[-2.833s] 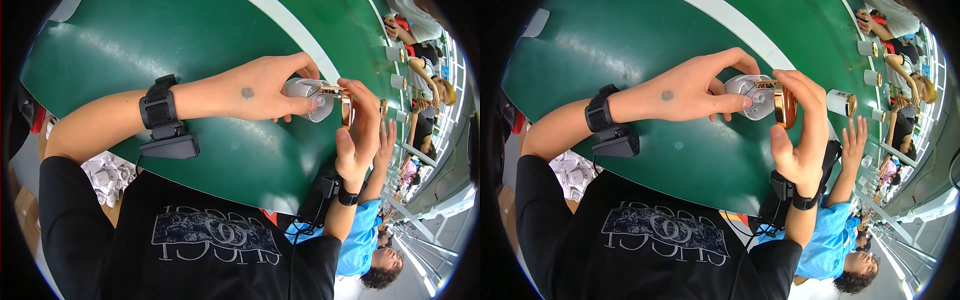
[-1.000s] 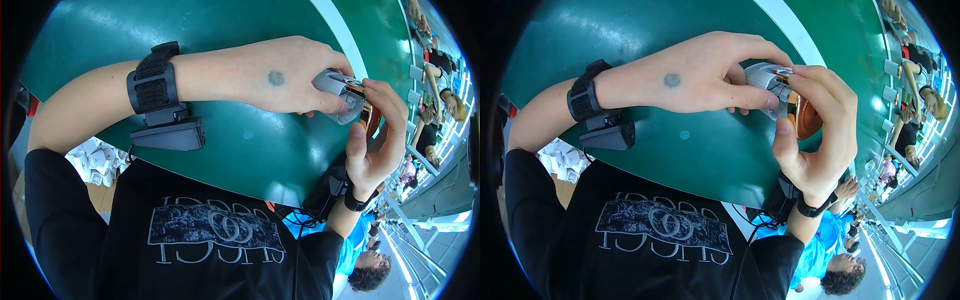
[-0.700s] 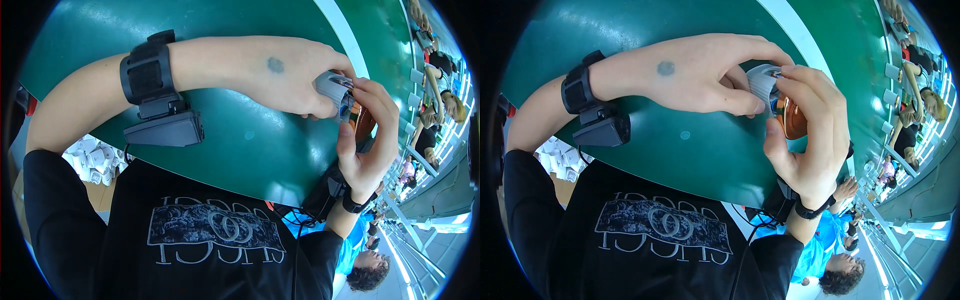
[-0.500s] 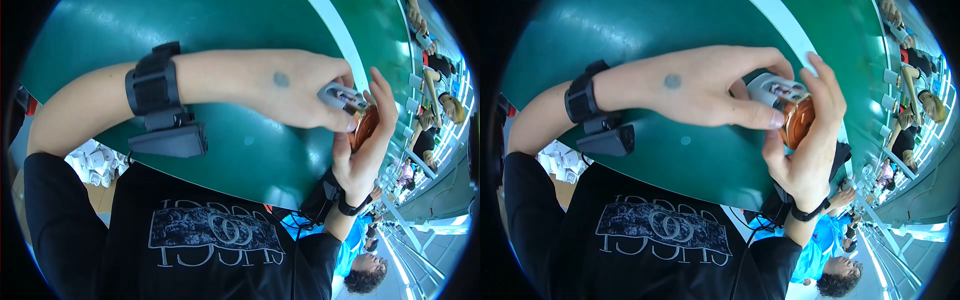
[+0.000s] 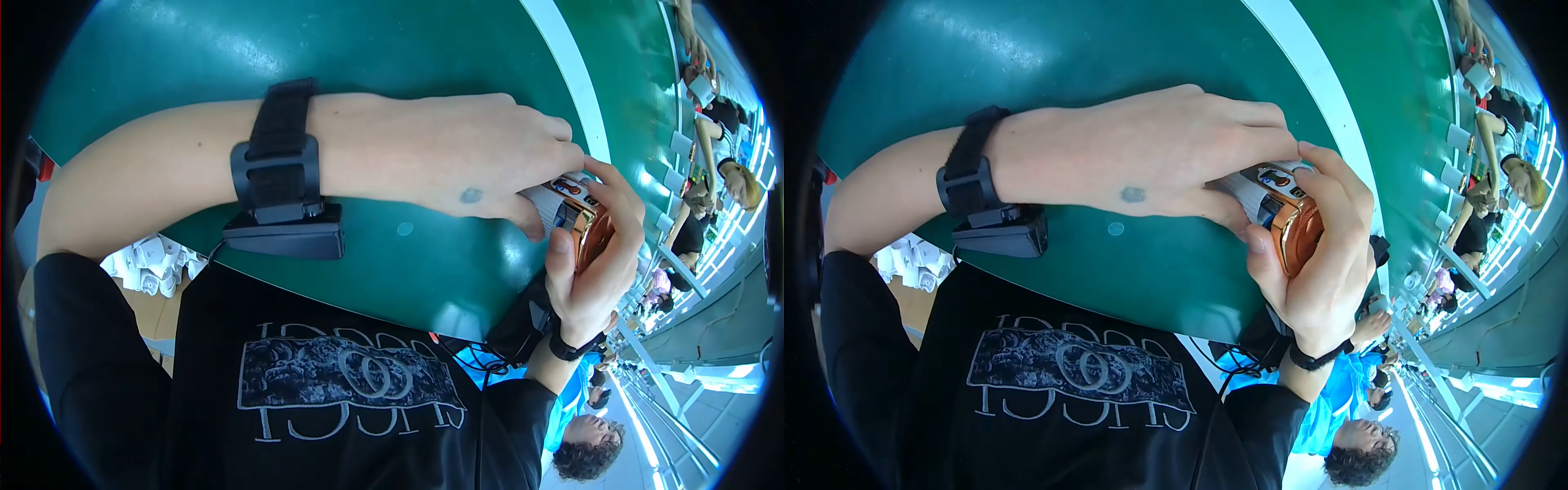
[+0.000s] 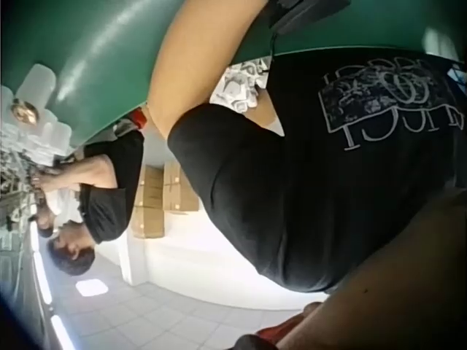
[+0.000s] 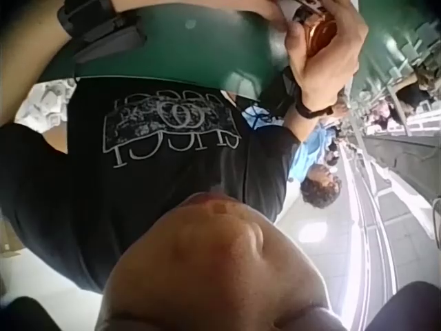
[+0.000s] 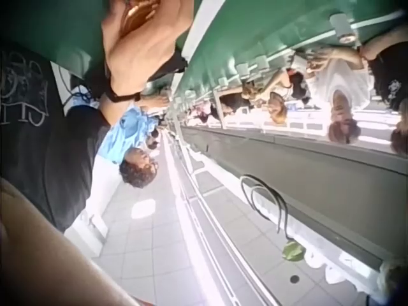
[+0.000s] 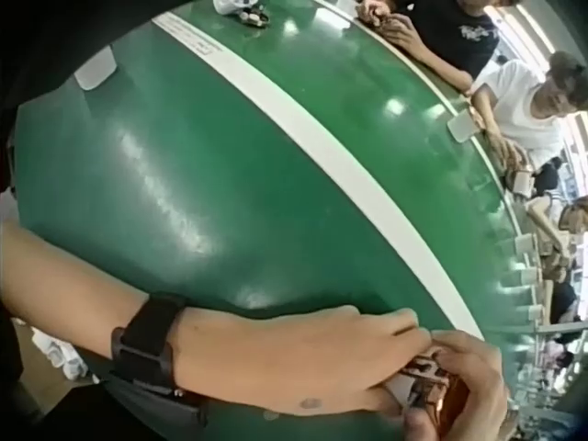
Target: The person picks up a white plastic housing and a gold-colored electronic component from the conveyor belt, fits the component into the housing by hand, and places the assembled unit back onto the belt.
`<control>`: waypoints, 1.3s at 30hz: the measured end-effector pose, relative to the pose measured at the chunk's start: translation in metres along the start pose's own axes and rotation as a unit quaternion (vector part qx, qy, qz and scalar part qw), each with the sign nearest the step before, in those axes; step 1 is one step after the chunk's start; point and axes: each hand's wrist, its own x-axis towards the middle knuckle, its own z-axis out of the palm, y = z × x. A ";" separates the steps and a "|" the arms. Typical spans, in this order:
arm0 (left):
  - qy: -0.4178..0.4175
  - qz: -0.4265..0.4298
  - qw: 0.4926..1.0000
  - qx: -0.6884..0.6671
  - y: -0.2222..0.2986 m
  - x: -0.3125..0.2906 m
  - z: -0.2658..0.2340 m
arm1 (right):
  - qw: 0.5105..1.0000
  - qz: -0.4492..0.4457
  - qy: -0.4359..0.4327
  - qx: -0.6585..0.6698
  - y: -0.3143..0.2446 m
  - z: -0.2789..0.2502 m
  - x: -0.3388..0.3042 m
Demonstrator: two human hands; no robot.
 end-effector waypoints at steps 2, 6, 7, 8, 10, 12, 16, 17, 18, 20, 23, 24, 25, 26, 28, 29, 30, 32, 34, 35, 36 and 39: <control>-0.019 0.004 1.000 -0.014 0.000 -0.001 -0.003 | 0.999 -0.018 0.016 -0.021 -0.002 0.001 -0.001; -0.037 0.008 0.999 -0.014 -0.001 -0.002 -0.005 | 0.997 -0.031 0.059 0.025 0.003 -0.003 -0.011; -0.042 0.009 0.999 -0.011 -0.001 -0.003 -0.004 | 0.995 -0.033 0.076 0.053 0.003 -0.004 -0.013; -0.043 0.011 0.999 -0.012 -0.001 -0.004 -0.004 | 0.995 -0.032 0.077 0.052 0.003 -0.004 -0.015; -0.045 -0.002 0.999 -0.002 -0.002 -0.004 -0.004 | 0.995 -0.020 0.090 0.035 -0.002 -0.003 -0.012; -0.046 -0.008 0.999 0.003 -0.001 -0.004 -0.005 | 0.995 -0.014 0.097 0.026 -0.004 -0.001 -0.012; -0.063 -0.017 0.998 -0.013 -0.002 -0.006 -0.005 | 0.996 -0.034 0.082 0.002 -0.004 0.003 -0.011; -0.057 -0.008 0.998 -0.005 -0.003 -0.005 -0.004 | 0.996 -0.037 0.081 0.009 -0.004 0.004 -0.010; -0.052 0.002 0.999 0.002 -0.004 -0.005 -0.004 | 0.996 -0.039 0.079 0.015 -0.003 0.005 -0.009; -0.046 0.011 0.999 0.009 -0.005 -0.004 -0.004 | 0.996 -0.042 0.076 0.021 -0.003 0.005 -0.008; -0.067 -0.002 0.998 -0.009 -0.006 -0.004 -0.005 | 0.996 -0.052 0.066 0.022 -0.002 0.005 -0.006; -0.067 -0.002 0.998 -0.010 -0.006 -0.003 -0.005 | 0.996 -0.052 0.066 0.023 -0.002 0.006 -0.005; -0.064 -0.001 0.998 -0.013 -0.006 -0.004 -0.005 | 0.997 -0.050 0.059 0.019 -0.003 0.006 -0.004; -0.061 0.001 0.998 -0.017 -0.005 -0.004 -0.005 | 0.997 -0.049 0.053 0.015 -0.004 0.006 -0.003; -0.057 0.001 0.998 -0.020 -0.005 -0.004 -0.004 | 0.998 -0.048 0.046 0.013 -0.005 0.006 -0.001; -0.057 0.003 0.998 -0.018 -0.005 -0.004 -0.004 | 0.998 -0.050 0.043 0.013 -0.005 0.006 -0.001; -0.057 0.006 0.998 -0.016 -0.006 -0.003 -0.004 | 0.998 -0.052 0.041 0.012 -0.006 0.006 0.000; -0.057 0.009 0.998 -0.015 -0.007 -0.002 -0.003 | 0.998 -0.054 0.038 0.010 -0.007 0.005 0.001; -0.049 0.018 0.999 -0.008 -0.008 -0.002 -0.001 | 0.998 -0.058 0.023 -0.006 -0.007 0.004 0.000; -0.046 0.023 0.999 -0.005 -0.007 -0.001 0.000 | 0.998 -0.059 0.016 -0.014 -0.008 0.003 -0.001; -0.047 0.024 0.999 -0.007 -0.007 -0.001 0.000 | 0.998 -0.057 0.015 -0.015 -0.007 0.003 -0.002; -0.191 -0.089 0.977 -0.034 0.008 0.001 -0.023 | 0.999 -0.035 -0.031 0.015 -0.007 0.007 0.004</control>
